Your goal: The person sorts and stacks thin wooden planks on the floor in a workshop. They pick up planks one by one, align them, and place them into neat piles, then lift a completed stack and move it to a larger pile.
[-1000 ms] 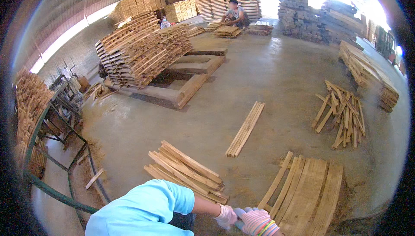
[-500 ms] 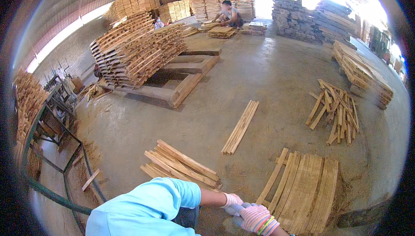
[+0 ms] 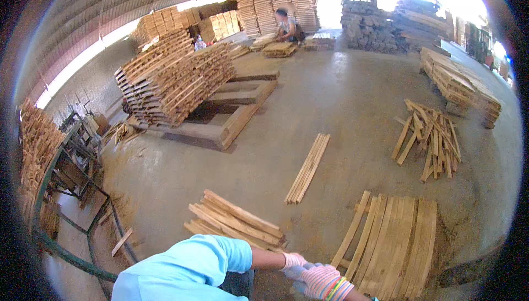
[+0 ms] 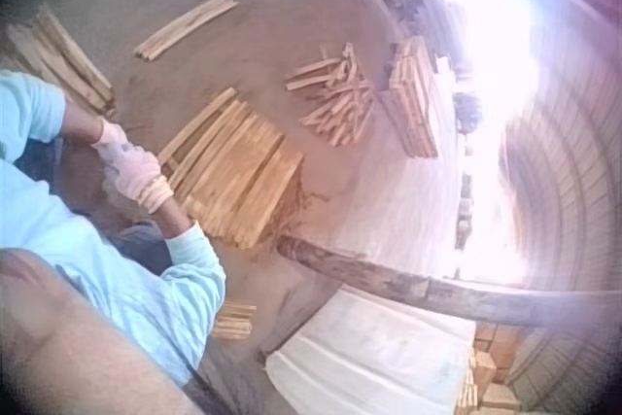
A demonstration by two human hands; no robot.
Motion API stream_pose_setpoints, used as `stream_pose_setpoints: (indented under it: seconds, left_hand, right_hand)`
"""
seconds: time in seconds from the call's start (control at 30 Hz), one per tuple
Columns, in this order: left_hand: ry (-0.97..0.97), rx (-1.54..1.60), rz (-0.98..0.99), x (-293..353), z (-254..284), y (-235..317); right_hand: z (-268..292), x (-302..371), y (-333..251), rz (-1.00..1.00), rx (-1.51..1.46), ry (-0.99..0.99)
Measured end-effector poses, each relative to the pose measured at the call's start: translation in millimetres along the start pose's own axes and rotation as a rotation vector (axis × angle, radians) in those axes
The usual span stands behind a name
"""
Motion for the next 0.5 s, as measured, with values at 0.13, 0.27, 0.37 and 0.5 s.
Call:
stream_pose_setpoints:
  seconds: [0.13,0.27,0.37,0.5]
  left_hand:
    - [-0.076,-0.093,-0.049,-8,-7,-2]
    - [-0.131,-0.143,-0.057,-13,-10,-6]
    - [-0.16,-0.161,-0.077,-17,-15,-11]
    - [-0.114,-0.108,-0.145,-18,-13,-13]
  right_hand:
    - [9,-3,-5,-0.002,0.01,-0.03]
    - [7,-10,0,0.007,-0.025,-0.007]
    - [-5,-17,13,0.0,-0.013,-0.029]
    - [-17,-24,26,0.01,0.002,-0.032]
Point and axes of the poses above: each hand's wrist, its own x-axis away from the middle knuckle, its own z-axis out of the back of the hand, y = z × x, the point moved 10 cm from there along -x, towards the middle knuckle, and after that the axes turned 8 degrees about z, right-handed, at the moved point
